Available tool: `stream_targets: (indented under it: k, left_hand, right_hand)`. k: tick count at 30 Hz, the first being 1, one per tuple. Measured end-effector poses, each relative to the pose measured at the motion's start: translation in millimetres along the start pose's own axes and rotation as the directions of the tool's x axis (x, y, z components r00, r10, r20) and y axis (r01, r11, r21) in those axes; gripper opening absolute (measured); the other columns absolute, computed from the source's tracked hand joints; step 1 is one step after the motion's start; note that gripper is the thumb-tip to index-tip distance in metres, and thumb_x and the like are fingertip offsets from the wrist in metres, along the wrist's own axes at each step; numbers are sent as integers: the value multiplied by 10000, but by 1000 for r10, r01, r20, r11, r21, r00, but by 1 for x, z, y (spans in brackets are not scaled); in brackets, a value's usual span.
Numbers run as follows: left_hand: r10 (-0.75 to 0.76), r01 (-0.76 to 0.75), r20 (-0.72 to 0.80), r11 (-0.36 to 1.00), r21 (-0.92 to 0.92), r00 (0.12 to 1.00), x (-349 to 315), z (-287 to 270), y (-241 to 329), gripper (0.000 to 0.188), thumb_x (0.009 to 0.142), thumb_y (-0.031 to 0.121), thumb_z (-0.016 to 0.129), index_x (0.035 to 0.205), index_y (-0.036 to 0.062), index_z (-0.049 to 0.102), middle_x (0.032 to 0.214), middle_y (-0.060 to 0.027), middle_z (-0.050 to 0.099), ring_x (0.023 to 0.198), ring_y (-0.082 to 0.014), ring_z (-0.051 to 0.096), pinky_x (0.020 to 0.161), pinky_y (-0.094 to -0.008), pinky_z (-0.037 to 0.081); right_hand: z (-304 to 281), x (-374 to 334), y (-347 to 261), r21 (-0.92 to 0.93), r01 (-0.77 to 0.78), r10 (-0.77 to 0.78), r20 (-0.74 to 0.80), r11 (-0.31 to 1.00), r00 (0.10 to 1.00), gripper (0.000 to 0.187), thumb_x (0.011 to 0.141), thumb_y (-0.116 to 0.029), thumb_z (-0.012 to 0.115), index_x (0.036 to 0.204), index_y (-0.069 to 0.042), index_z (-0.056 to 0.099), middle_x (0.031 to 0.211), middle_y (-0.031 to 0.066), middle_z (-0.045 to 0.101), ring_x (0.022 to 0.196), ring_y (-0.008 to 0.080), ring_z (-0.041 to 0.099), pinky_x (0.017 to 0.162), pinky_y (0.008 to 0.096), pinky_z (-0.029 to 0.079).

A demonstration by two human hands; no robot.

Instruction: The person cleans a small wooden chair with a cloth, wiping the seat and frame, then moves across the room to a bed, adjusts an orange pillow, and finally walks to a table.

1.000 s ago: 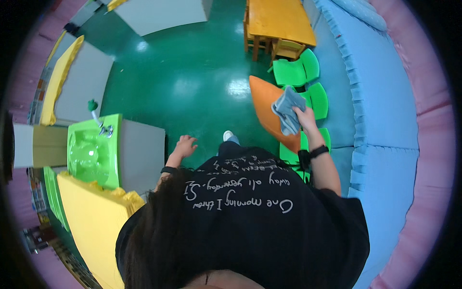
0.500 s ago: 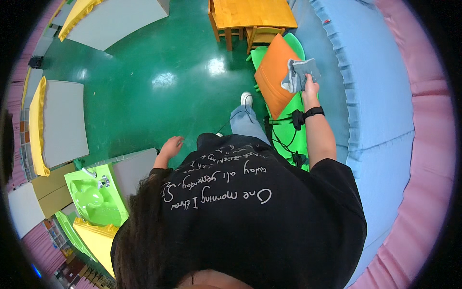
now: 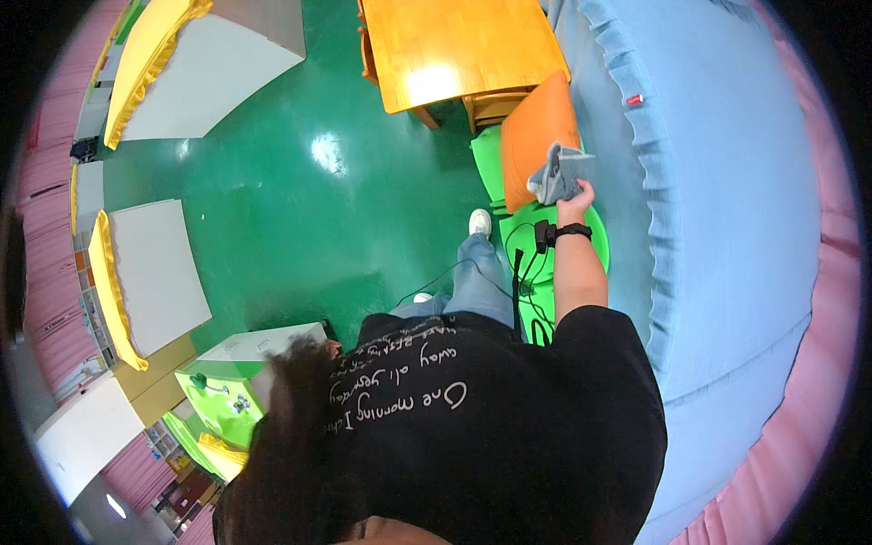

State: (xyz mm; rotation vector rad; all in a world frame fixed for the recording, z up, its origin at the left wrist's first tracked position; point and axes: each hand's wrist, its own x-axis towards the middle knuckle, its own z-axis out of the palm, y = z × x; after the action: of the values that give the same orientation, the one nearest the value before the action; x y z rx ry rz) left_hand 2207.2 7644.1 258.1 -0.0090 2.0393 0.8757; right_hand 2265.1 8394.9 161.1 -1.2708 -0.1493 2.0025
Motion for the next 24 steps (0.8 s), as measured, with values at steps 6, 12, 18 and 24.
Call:
stream_targets:
  k: [6, 12, 18, 24]
  left_hand:
    - [-90, 66, 29, 881, 469, 995, 25, 8, 187, 226, 816, 153, 486, 999, 60, 582, 896, -155, 605, 833, -261, 583, 734, -329, 452]
    - [-34, -4, 60, 842, 540, 998, 66, 19, 262, 207, 832, 150, 467, 983, 66, 581, 860, -160, 579, 784, -281, 565, 692, -355, 445]
    - [105, -164, 131, 783, 600, 986, 93, 24, 300, 197, 825, 145, 466, 963, 57, 577, 854, -157, 566, 768, -300, 547, 685, -369, 437]
    - [61, -108, 98, 792, 601, 993, 95, 16, 298, 208, 821, 135, 461, 969, 51, 580, 884, -169, 567, 751, -307, 554, 688, -365, 448]
  right_hand:
    - [-34, 64, 1, 173, 4, 19, -130, 985, 991, 304, 598, -131, 516, 896, -83, 555, 981, 62, 566, 915, 281, 522, 846, 412, 407]
    - [-67, 93, 2, 233, 34, 38, -297, 972, 954, 363, 612, -134, 505, 963, -49, 541, 997, 94, 563, 917, 304, 526, 854, 420, 405]
    - [-79, 104, -2, 4, 7, -4, -479, 1000, 878, 332, 652, -124, 504, 951, 18, 527, 1011, 110, 556, 921, 289, 536, 842, 407, 418]
    - [-77, 103, 19, -93, -32, -16, -480, 995, 877, 394, 701, -187, 497, 1002, 66, 515, 1037, 118, 550, 894, 270, 538, 828, 369, 420]
